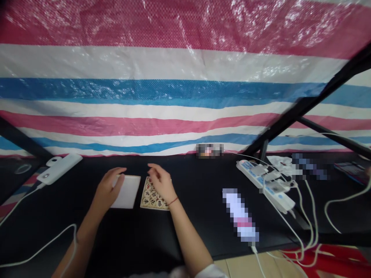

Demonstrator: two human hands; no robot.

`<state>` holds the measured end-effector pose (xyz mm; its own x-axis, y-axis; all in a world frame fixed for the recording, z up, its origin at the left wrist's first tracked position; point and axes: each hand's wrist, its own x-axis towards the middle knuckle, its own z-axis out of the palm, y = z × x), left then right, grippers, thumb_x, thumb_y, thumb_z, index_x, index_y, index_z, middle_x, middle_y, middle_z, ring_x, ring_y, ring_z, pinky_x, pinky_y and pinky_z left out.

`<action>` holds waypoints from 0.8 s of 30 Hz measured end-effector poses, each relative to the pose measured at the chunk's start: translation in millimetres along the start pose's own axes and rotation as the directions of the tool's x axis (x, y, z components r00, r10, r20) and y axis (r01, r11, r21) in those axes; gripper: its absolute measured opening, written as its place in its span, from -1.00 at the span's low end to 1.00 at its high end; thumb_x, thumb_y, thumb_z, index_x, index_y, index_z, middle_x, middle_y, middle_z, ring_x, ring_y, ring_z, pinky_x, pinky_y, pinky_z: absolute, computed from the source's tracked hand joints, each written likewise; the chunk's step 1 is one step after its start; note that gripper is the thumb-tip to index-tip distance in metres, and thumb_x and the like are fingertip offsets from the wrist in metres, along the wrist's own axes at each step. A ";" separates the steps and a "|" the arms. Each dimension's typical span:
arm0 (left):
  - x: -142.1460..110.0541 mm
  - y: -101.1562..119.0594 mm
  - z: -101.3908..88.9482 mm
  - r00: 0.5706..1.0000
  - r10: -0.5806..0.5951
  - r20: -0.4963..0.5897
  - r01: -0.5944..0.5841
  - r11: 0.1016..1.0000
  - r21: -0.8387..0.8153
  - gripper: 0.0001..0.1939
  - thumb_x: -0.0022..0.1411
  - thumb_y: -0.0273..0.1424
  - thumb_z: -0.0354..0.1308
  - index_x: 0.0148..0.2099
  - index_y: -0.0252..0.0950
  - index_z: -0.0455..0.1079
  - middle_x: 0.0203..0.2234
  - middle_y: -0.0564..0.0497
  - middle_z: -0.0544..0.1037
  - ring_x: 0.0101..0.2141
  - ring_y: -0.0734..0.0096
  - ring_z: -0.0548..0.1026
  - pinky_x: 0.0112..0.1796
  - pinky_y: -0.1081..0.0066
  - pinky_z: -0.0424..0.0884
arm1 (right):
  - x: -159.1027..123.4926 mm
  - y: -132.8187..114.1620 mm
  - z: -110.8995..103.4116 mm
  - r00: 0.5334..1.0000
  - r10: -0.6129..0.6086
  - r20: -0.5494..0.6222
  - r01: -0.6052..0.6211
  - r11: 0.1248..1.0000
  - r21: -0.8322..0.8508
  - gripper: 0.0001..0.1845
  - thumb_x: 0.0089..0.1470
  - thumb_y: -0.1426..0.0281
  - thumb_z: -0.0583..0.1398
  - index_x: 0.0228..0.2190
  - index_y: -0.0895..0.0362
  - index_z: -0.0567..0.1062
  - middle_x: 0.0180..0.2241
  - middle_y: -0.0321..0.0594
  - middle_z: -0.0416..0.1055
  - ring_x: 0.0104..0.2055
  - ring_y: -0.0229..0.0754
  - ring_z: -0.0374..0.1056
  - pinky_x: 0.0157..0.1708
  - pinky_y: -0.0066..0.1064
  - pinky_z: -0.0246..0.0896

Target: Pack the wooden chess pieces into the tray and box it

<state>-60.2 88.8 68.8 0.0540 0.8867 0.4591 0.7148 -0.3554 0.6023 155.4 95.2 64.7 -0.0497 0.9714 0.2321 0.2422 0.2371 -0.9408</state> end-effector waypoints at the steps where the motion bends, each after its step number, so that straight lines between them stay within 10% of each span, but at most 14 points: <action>1: -3.9 -3.2 8.3 0.998 0.031 0.059 -0.034 0.998 0.054 -0.68 0.32 -0.27 -0.07 0.00 -0.19 0.41 -0.06 -0.08 0.50 0.00 0.20 0.43 0.05 0.17 0.35 | -4.2 6.9 -11.1 0.995 0.035 -0.091 -0.041 0.997 -0.066 -0.64 0.19 0.25 0.05 -0.09 0.13 0.50 -0.31 -0.17 0.52 -0.30 -0.20 0.44 -0.25 -0.39 0.34; 4: -16.8 -14.7 38.9 0.978 0.071 0.198 -0.101 0.984 0.145 -0.65 0.34 -0.29 -0.10 0.05 -0.22 0.39 0.01 -0.14 0.47 0.03 0.13 0.42 0.04 0.11 0.35 | -22.2 31.9 -42.1 0.968 0.115 -0.223 -0.181 0.935 -0.305 -0.65 0.17 0.27 0.04 -0.16 0.13 0.53 -0.27 -0.12 0.54 -0.29 -0.12 0.46 -0.19 -0.30 0.34; 9: -32.1 -17.0 70.3 0.976 0.076 0.204 -0.122 0.968 0.220 -0.65 0.33 -0.28 -0.05 0.10 -0.20 0.36 0.12 -0.16 0.39 0.18 -0.01 0.26 0.10 -0.01 0.25 | -48.1 56.5 -57.5 0.955 0.283 -0.084 -0.288 0.832 -0.474 -0.57 0.21 0.25 -0.01 0.01 0.11 0.44 -0.16 -0.10 0.55 -0.17 -0.04 0.49 -0.11 -0.24 0.33; 24: -37.3 -25.7 69.0 0.988 0.002 0.157 -0.032 0.982 0.184 -0.61 0.36 -0.40 -0.14 0.15 -0.26 0.31 0.14 -0.21 0.29 0.05 0.16 0.42 0.00 0.19 0.42 | -22.9 49.6 -30.3 0.968 0.239 0.074 -0.177 0.864 -0.471 -0.59 0.22 0.39 -0.01 0.05 0.05 0.41 -0.14 -0.18 0.56 -0.14 -0.08 0.50 -0.12 -0.31 0.31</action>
<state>-32.4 85.3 -8.8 0.1642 0.9212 0.3527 0.8290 -0.3226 0.4568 197.8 84.4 20.1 -0.0622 0.9979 -0.0180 0.6743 0.0287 -0.7379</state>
